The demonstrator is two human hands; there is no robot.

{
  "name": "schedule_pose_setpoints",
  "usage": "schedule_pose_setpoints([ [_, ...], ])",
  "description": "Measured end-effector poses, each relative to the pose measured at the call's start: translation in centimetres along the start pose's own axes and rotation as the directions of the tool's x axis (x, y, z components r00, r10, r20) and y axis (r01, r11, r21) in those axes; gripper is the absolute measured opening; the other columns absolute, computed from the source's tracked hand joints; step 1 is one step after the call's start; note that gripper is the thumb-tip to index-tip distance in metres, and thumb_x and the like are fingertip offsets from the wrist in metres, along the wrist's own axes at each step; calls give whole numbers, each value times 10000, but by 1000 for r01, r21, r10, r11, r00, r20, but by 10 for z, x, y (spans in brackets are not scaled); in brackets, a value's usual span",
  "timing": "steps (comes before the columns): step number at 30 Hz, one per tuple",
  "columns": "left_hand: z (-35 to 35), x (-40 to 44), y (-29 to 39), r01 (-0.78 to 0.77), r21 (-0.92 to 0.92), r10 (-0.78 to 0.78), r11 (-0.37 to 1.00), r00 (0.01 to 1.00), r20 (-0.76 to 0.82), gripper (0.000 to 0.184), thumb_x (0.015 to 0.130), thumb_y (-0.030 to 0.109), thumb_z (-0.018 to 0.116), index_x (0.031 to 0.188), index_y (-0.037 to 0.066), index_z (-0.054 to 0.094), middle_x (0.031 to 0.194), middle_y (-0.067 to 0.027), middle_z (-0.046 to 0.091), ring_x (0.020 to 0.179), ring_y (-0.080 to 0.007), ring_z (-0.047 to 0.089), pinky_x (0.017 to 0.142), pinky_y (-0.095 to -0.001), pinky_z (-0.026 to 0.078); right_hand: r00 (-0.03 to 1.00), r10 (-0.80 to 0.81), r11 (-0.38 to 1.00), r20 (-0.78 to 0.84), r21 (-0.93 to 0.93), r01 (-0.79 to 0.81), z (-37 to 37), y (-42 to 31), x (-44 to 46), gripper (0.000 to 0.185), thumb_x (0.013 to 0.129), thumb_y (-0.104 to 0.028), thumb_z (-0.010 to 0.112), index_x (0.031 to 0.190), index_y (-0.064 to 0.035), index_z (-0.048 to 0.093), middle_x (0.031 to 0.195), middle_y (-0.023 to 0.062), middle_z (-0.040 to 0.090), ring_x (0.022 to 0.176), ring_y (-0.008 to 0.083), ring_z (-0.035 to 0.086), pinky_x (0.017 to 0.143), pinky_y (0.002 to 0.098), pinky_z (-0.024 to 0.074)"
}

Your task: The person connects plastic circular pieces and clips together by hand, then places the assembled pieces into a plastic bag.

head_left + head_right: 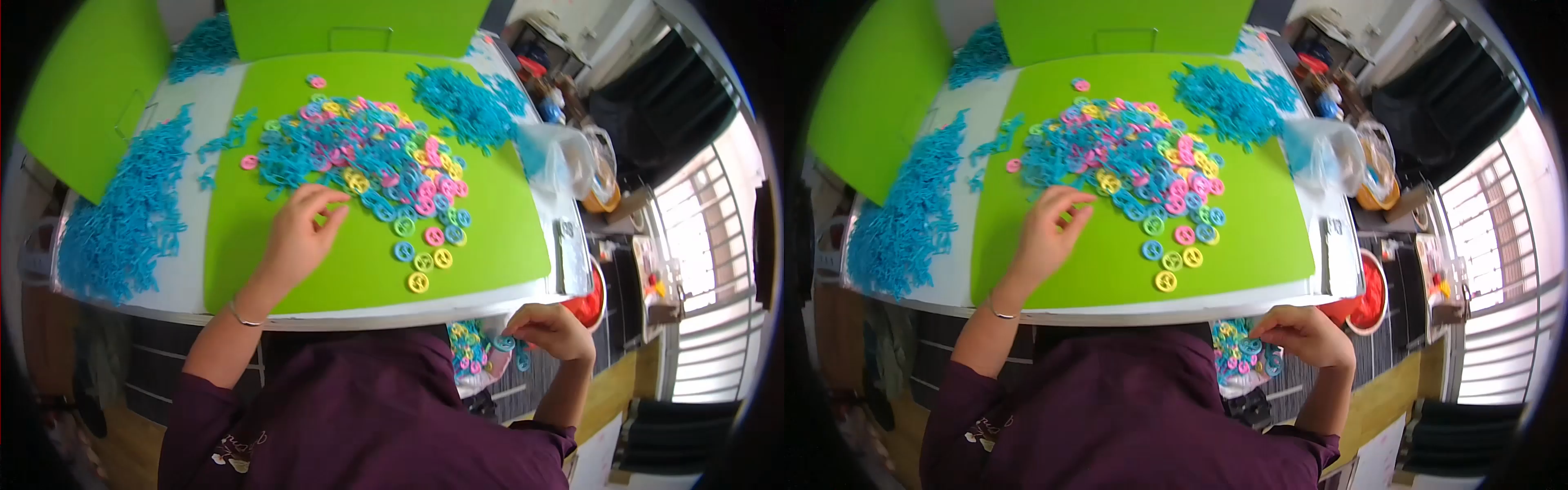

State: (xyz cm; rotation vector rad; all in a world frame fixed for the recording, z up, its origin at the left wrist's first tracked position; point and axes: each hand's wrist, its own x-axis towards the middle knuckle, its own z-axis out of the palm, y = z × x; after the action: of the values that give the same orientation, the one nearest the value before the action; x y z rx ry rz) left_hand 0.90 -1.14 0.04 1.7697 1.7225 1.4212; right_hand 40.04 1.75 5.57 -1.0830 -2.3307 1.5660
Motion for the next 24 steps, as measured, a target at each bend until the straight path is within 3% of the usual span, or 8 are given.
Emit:
schedule_pose_setpoints([
  [4,0,-10,28,-74,45,73,996,997,28,164,828,46,662,991,36,646,954,-122,603,784,-197,629,589,-280,510,967,181,931,-180,-285,-227,24,61,-30,323,812,-128,677,1121,-59,615,1075,140,620,959,305,618,832,361,492],
  [7,7,-43,79,-288,-145,322,947,860,396,211,791,53,706,997,61,666,986,-91,618,840,-220,621,692,-302,521,910,159,854,-384,-409,-322,41,157,-51,457,790,-226,706,1185,-42,568,1190,189,568,1030,391,580,866,436,480],
  [10,46,-74,96,-123,-475,460,871,541,704,211,810,86,694,1019,56,678,1028,-93,639,936,-250,625,824,-344,502,554,437,672,-709,-152,-725,83,248,-69,711,785,-314,712,1347,-20,392,1129,310,560,1063,440,557,855,466,480],
  [13,121,-96,67,6,-429,355,903,551,755,169,871,142,624,1006,45,655,1009,-103,625,911,-269,621,830,-353,494,292,673,534,-679,174,-827,134,304,-88,848,794,-424,695,1417,-32,273,1146,343,537,1039,458,569,841,463,492],
  [15,183,-104,35,112,-376,249,920,575,779,219,895,210,600,1018,33,637,966,-141,627,909,-294,622,820,-359,489,262,813,557,-521,564,-610,186,381,-101,925,802,-517,656,1443,-27,204,1169,317,540,1012,423,602,839,448,500],
  [17,231,-103,23,237,-190,38,953,530,847,265,905,252,595,1040,27,635,947,-126,624,927,-261,602,853,-338,469,336,920,270,-201,947,-176,208,355,-88,787,825,-499,641,1411,-91,310,1160,237,580,1023,318,613,857,407,495],
  [19,276,-108,3,228,-41,-81,973,503,860,330,891,305,617,1069,28,627,986,-129,638,953,-252,604,859,-343,465,130,896,443,-425,832,-333,237,349,-80,523,896,-394,593,1304,-104,443,1080,180,628,1030,298,610,858,395,491],
  [24,337,-136,-49,-369,175,59,913,543,838,427,867,368,638,1152,52,605,1053,-145,644,996,-279,604,874,-358,466,79,745,623,-663,648,-439,219,296,-74,528,886,-269,556,1358,-94,395,1158,230,604,1084,363,589,908,406,454],
])
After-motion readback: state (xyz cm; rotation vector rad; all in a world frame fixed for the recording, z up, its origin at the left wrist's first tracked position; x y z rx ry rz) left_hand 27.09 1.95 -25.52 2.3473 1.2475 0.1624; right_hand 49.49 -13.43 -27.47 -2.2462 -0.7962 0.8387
